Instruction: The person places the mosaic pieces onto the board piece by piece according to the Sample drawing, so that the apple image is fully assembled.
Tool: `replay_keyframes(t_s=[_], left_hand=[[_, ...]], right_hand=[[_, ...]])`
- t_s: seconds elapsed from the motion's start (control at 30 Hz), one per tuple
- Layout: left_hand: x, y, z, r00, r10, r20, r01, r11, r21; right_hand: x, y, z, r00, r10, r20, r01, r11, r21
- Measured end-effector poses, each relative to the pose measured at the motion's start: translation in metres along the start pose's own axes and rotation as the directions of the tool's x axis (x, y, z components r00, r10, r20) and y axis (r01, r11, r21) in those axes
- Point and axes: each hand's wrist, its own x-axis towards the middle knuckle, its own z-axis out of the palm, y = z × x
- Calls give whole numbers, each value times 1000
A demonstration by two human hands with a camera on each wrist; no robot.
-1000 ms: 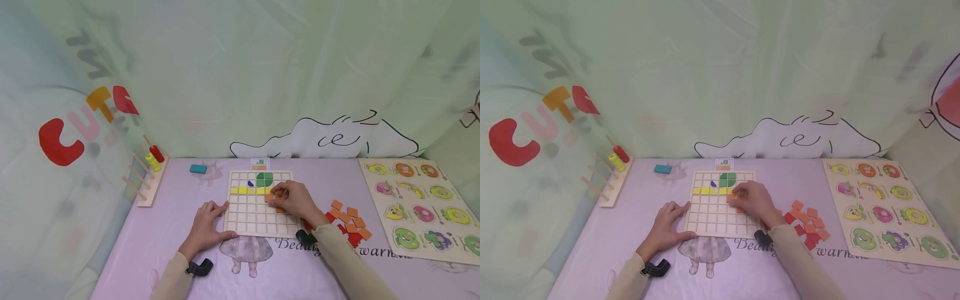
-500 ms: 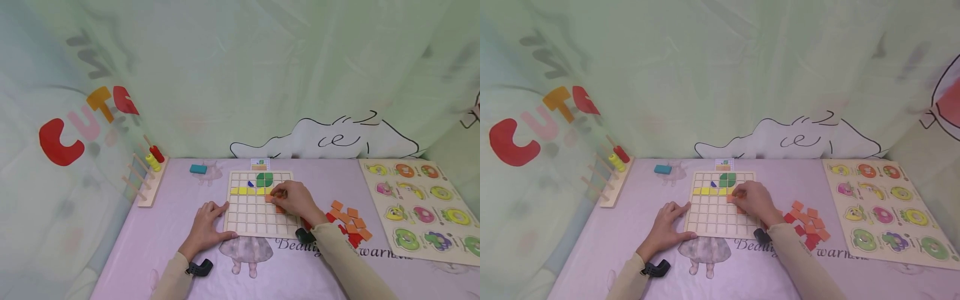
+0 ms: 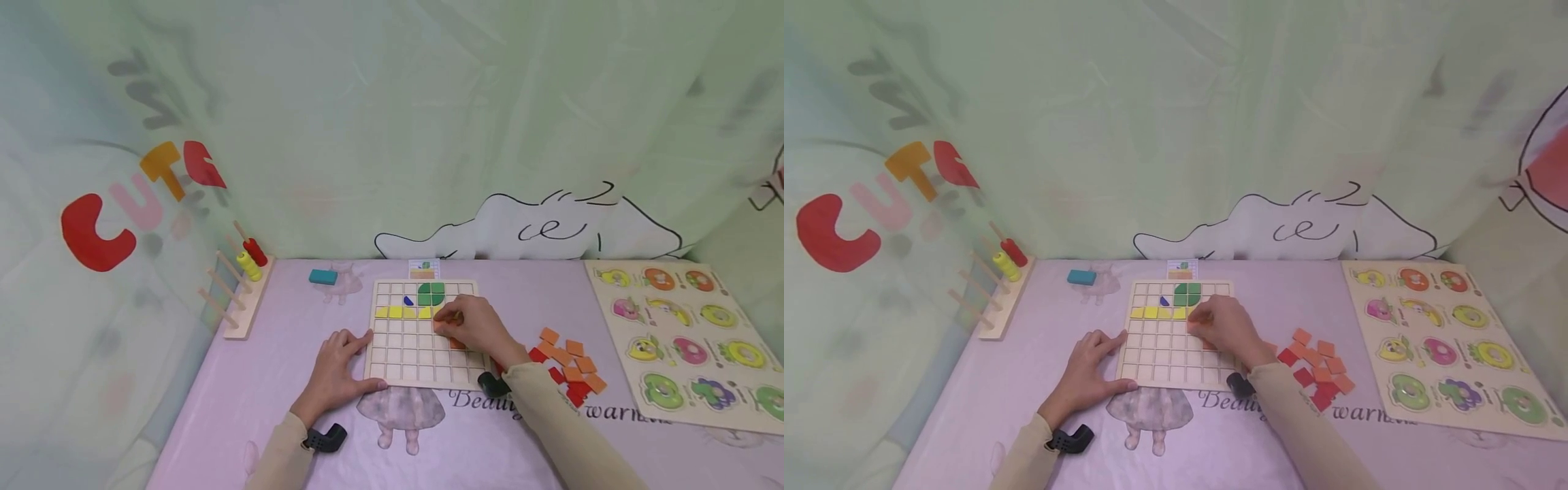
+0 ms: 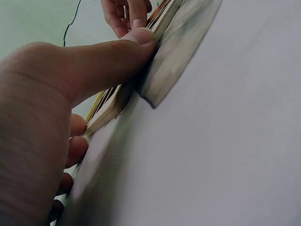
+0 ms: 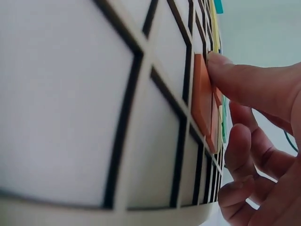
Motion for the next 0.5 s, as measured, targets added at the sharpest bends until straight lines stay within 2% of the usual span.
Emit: replay_keyframes(t_s=[0.17, 0.27, 0.4, 0.5], left_hand=[[1, 1, 1, 1000, -7, 10, 7, 1000, -6], [1, 1, 0, 1000, -10, 19, 10, 1000, -2], [0, 1, -1, 1000, -15, 10, 15, 1000, 2], [0, 1, 0, 1000, -15, -2, 15, 1000, -3]], right_hand=[[-5, 8, -9, 1000, 1, 12, -1, 999, 50], [-9, 15, -16, 1000, 24, -11, -23, 997, 69], [-10, 21, -20, 999, 39, -30, -37, 997, 67], [-7, 20, -17, 1000, 16, -17, -15, 998, 54]])
